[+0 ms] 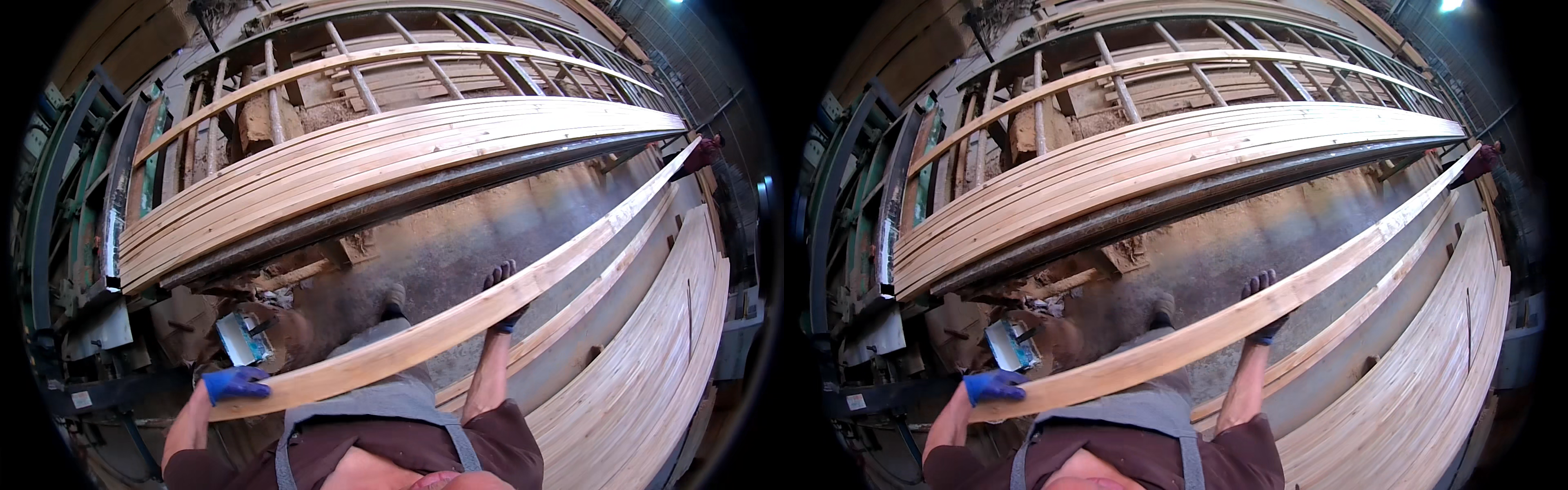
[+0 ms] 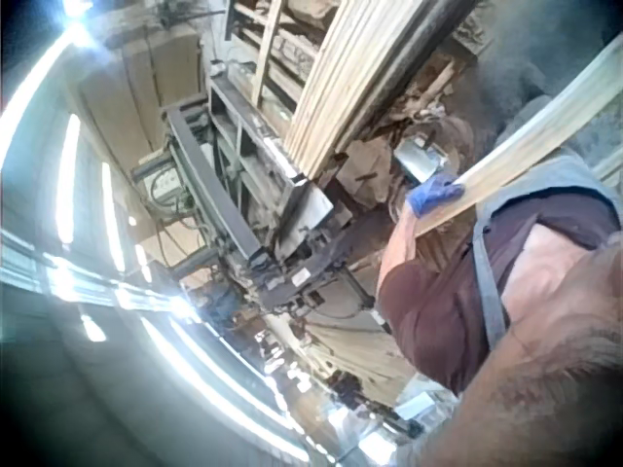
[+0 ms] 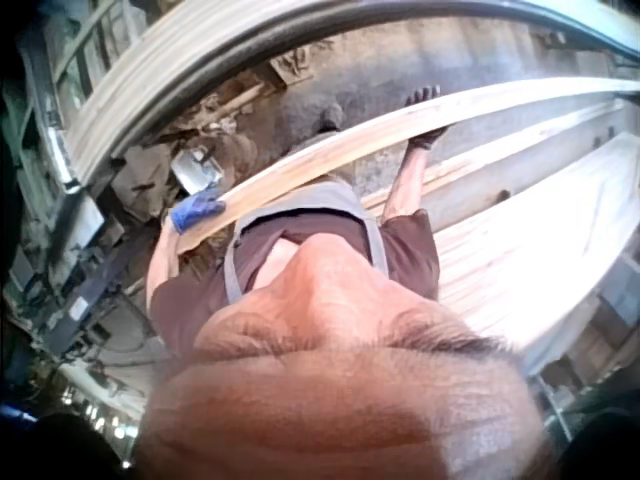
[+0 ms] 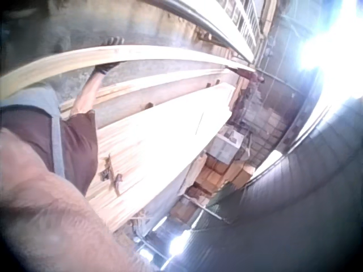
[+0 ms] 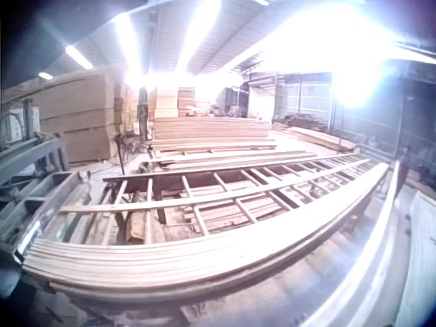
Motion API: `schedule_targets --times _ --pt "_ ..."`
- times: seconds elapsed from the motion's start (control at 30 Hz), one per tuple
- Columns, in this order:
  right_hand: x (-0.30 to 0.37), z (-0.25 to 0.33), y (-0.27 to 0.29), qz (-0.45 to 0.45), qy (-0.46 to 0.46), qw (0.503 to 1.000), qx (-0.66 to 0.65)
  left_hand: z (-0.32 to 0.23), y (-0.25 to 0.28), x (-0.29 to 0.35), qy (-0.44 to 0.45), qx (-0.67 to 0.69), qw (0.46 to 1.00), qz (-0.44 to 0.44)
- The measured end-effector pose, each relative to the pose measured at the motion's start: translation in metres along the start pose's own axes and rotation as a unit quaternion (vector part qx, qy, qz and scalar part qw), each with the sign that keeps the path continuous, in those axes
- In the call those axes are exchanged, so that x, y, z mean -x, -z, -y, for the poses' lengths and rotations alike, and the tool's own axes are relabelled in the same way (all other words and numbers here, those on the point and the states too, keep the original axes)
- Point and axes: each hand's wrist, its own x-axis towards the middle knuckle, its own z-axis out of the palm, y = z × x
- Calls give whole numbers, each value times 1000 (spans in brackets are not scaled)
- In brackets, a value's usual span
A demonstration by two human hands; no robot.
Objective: The person measures a large wooden panel with a tape measure, then picks up and stacks several wooden planks on a metal rack. They remove their gloves, place them on the wood, and put on a new pair of gloves. Finally, they use a brush to sweep sawdust off the stacked planks.
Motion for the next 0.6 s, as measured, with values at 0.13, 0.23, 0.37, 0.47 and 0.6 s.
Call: schedule_targets --times 0.13,0.23,0.37,0.47,0.6 --pt "-44 -39 -14 20 -28 999 -20 43 66 -6 59 57 996 -19" --pt "-74 -75 -65 -50 -28 998 -19 42 114 -27 -9 -4 999 -31" --pt "-112 -113 -119 2 -20 999 39 -114 169 -77 -39 -119 991 -37" --pt "-128 -154 -198 59 -7 996 59 -184 224 -81 -20 -195 981 -14" --pt "-153 -213 -246 118 -114 984 -71 -160 301 -40 -74 -263 956 -104"
